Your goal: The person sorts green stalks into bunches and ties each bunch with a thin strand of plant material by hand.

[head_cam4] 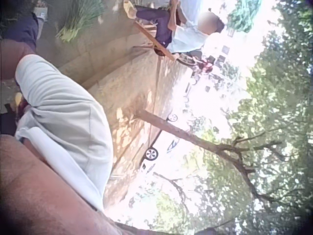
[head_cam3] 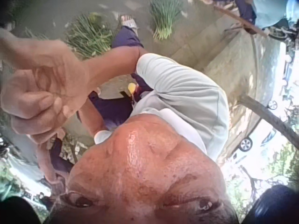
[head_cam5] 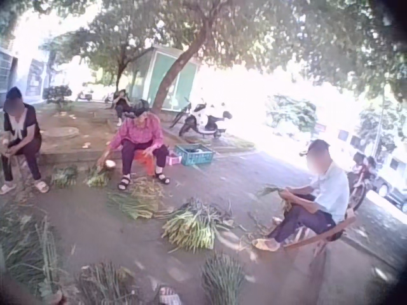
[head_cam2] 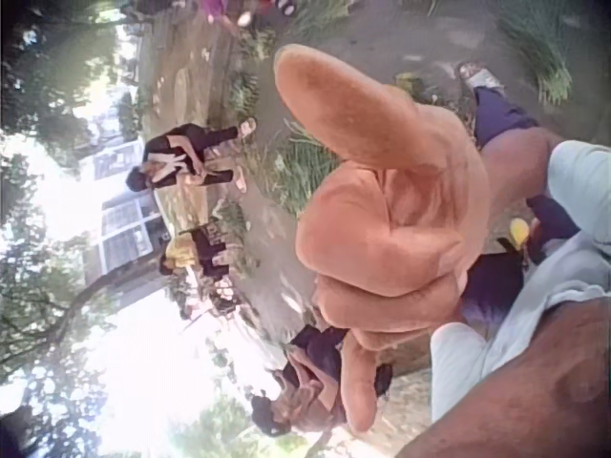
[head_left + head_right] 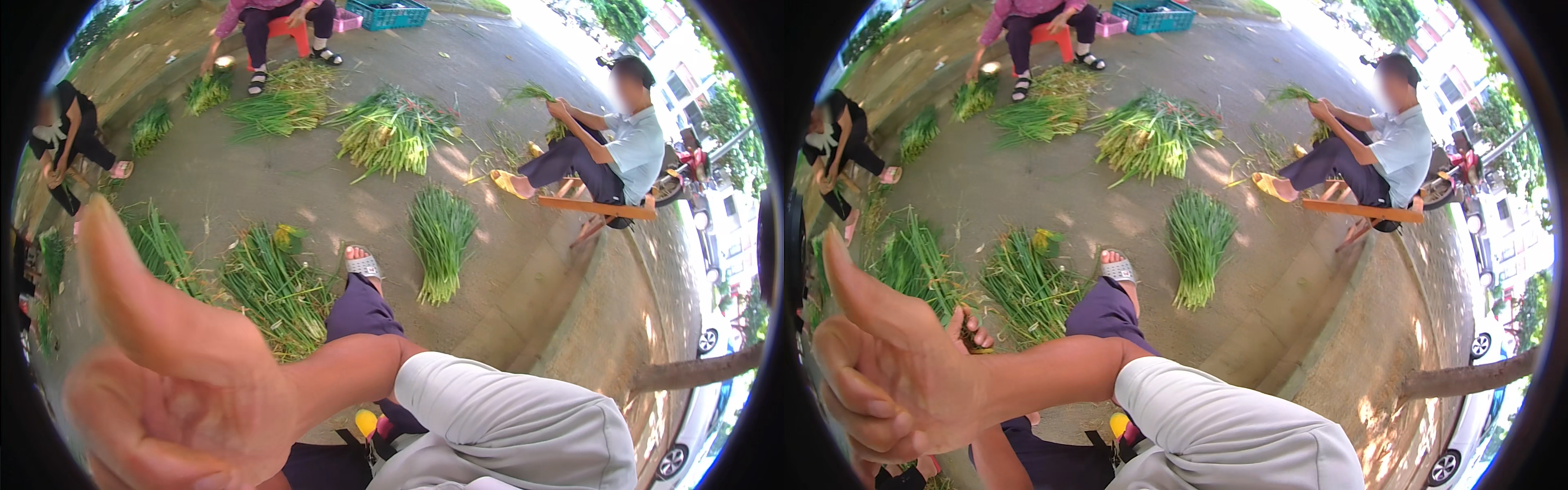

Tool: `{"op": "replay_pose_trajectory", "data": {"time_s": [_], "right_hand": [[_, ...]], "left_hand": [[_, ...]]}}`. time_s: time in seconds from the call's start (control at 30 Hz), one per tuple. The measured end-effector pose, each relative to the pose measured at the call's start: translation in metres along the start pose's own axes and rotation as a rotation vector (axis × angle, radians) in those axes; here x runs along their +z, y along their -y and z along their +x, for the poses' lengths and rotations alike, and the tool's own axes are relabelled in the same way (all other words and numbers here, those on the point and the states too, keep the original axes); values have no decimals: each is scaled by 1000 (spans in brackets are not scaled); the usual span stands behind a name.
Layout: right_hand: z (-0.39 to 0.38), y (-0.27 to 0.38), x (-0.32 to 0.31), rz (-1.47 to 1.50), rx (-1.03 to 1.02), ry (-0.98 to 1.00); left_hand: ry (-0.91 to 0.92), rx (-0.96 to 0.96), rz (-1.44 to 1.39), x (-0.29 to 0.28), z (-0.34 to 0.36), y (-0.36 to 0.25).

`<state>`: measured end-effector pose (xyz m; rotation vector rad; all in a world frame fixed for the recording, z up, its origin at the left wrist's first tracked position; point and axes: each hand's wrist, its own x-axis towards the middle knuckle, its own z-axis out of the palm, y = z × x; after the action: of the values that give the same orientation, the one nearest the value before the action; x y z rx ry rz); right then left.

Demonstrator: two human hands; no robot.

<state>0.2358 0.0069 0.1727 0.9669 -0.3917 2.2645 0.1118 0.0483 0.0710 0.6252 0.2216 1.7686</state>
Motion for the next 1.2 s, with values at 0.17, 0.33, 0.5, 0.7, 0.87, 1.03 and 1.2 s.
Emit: {"op": "replay_pose_trajectory", "data": {"time_s": [0.17,0.33,0.5,0.7,0.87,1.03,1.2], "right_hand": [[-11,12,3,-54,-31,-14],[-18,27,9,-103,-65,-16],[-24,38,14,-140,-100,-19],[-27,46,18,-158,-125,-22],[-28,49,19,-173,-135,-30],[-28,49,20,-186,-132,-36],[-26,47,20,-176,-129,-36]], "left_hand": [[169,38,-172,47,29,26],[221,35,-241,72,35,51],[238,35,-279,84,34,64],[245,30,-304,92,31,72],[243,44,-324,97,30,74],[246,52,-342,101,29,75],[247,73,-345,105,29,72]]}}
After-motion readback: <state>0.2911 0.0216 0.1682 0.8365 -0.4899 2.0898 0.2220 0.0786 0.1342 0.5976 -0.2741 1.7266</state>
